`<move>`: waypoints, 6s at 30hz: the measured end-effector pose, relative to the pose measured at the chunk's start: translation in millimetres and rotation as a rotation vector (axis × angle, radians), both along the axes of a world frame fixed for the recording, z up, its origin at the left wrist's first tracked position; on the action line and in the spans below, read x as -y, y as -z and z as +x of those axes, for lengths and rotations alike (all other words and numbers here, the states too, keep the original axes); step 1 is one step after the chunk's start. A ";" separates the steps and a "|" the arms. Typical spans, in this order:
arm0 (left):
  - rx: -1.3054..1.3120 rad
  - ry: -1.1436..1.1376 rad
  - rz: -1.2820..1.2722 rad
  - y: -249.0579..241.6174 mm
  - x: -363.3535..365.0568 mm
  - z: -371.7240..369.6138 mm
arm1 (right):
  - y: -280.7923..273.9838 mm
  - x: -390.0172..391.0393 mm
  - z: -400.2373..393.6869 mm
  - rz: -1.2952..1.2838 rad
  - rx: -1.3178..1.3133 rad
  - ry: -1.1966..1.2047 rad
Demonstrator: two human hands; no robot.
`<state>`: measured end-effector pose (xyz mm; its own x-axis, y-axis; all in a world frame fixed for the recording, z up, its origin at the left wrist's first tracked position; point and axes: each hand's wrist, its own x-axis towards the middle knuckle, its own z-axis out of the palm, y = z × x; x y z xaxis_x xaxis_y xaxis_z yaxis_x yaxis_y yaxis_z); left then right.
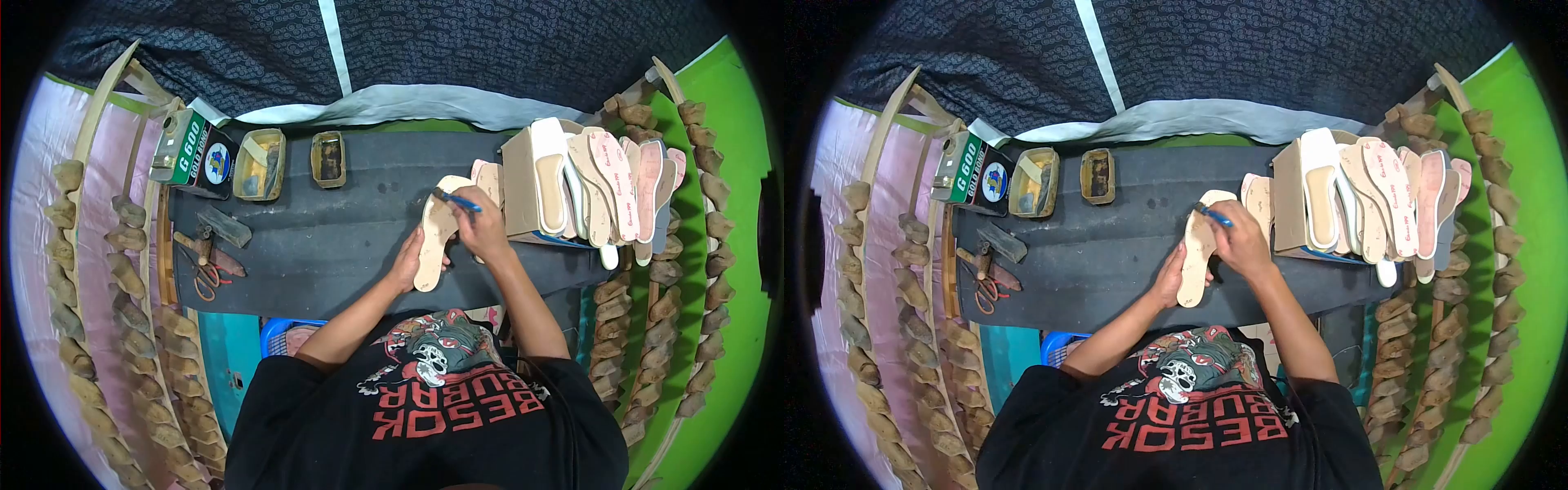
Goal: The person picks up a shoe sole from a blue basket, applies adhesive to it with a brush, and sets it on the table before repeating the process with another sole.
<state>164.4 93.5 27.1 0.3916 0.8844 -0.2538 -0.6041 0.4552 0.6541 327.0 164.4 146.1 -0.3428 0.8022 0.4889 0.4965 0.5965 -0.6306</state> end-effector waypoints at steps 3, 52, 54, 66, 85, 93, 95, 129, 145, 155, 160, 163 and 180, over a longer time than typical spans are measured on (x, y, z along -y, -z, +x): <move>0.009 -0.028 -0.035 0.7 1.5 1.1 | -1.7 -2.0 -5.7 0.021 0.027 -0.062; 0.033 -0.088 0.054 -4.1 -5.1 -3.4 | -11.4 -24.1 -5.0 0.077 -0.013 0.097; 0.043 -0.107 0.036 -3.1 -6.2 -1.1 | -5.6 -23.1 -8.3 0.094 0.023 0.073; 0.052 -0.164 0.029 -6.0 -3.7 -13.5 | -6.8 -27.0 -28.3 0.090 0.013 0.039; 0.046 -0.173 0.058 -8.4 -9.0 -10.7 | -3.8 -12.2 -19.8 0.009 -0.071 0.113; 0.029 -0.134 0.057 -3.0 -8.0 -13.1 | -0.1 -17.1 -11.6 0.016 -0.085 0.173; 0.030 -0.124 0.071 -4.4 -7.1 -12.3 | -0.4 -21.8 -8.6 -0.041 -0.130 0.210; -0.036 -0.203 0.040 -3.8 -8.7 -6.6 | -9.0 -12.5 -29.7 -0.015 -0.090 0.113; -0.052 -0.259 0.065 -9.8 -12.0 -10.0 | -6.9 -14.4 -17.1 -0.094 -0.068 0.186; -0.022 -0.204 0.051 -4.8 -8.6 -1.9 | -12.2 -5.5 -29.6 -0.148 -0.137 0.104; -0.025 -0.223 0.081 -9.1 -10.8 -6.8 | -8.2 -10.3 -15.6 -0.156 -0.066 0.201; -0.041 -0.207 0.091 -12.6 -10.2 -7.8 | -11.3 -13.8 -14.7 -0.123 -0.075 0.211; -0.033 -0.221 0.109 -10.1 -10.0 -11.7 | -13.7 -19.3 -5.0 -0.151 -0.096 0.216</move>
<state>152.7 103.5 37.1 0.1791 0.9705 -0.1614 -0.6588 0.2401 0.7129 322.0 183.7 159.8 -0.1140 0.9179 0.3800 0.5359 0.3789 -0.7545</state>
